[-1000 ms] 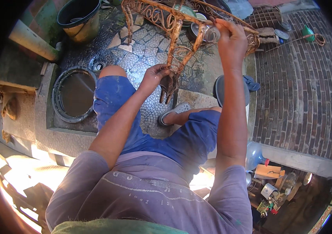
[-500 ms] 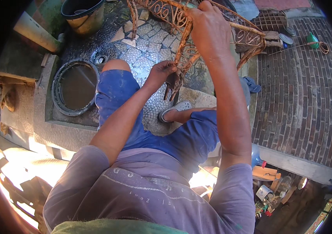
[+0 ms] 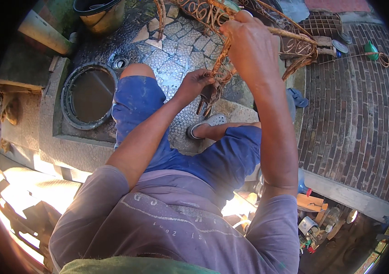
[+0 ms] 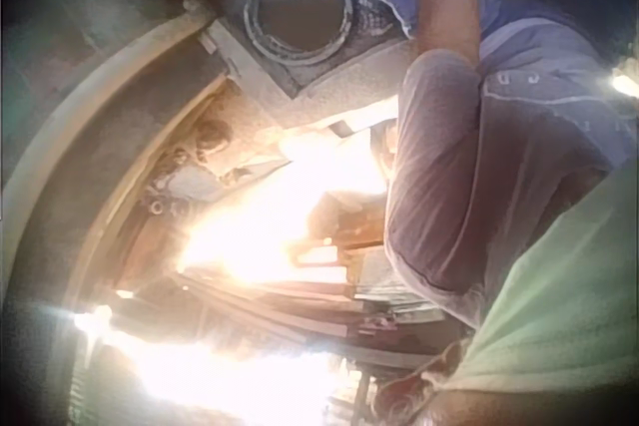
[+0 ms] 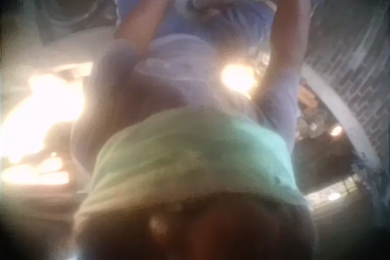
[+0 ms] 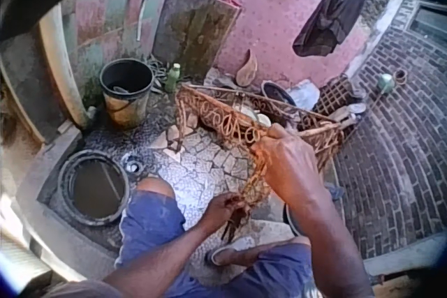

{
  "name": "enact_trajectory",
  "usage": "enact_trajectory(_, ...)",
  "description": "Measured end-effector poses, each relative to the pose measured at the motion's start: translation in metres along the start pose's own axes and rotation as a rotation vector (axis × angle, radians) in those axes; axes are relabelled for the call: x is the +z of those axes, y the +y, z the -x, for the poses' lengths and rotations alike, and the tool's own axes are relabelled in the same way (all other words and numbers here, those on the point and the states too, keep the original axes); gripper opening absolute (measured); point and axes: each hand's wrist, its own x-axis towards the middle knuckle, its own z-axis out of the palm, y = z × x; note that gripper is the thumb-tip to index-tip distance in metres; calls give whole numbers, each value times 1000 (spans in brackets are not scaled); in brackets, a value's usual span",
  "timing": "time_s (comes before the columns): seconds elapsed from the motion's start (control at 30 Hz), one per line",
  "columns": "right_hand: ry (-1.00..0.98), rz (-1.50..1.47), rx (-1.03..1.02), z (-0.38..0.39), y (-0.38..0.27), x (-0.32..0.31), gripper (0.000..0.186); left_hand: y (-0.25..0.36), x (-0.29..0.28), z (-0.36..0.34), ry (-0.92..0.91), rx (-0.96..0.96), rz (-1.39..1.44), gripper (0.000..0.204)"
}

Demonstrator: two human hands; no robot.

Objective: The person manipulates and connects curved wooden branches to a larger wooden frame, using their hands to weave and secure the pieces together.

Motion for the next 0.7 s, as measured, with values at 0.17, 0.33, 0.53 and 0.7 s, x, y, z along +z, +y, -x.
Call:
enact_trajectory(0.17, 80, 39, 34, -4, 0, 3, 23, -1, 2, -3, 76, 32, 62, 16)
enact_trajectory(0.33, -12, -14, -1, 22, -20, 4, 27, 10, 4, 2, 52, 28, -34, 17)
enact_trajectory(0.53, 115, 42, 32, 0, -22, 6, 19, 19, 5, 1, 118, 82, -70, 18)
enact_trajectory(0.7, 43, -44, 24, 43, -31, 23, 24, 18, 4, -3, 145, 165, -69, 21)
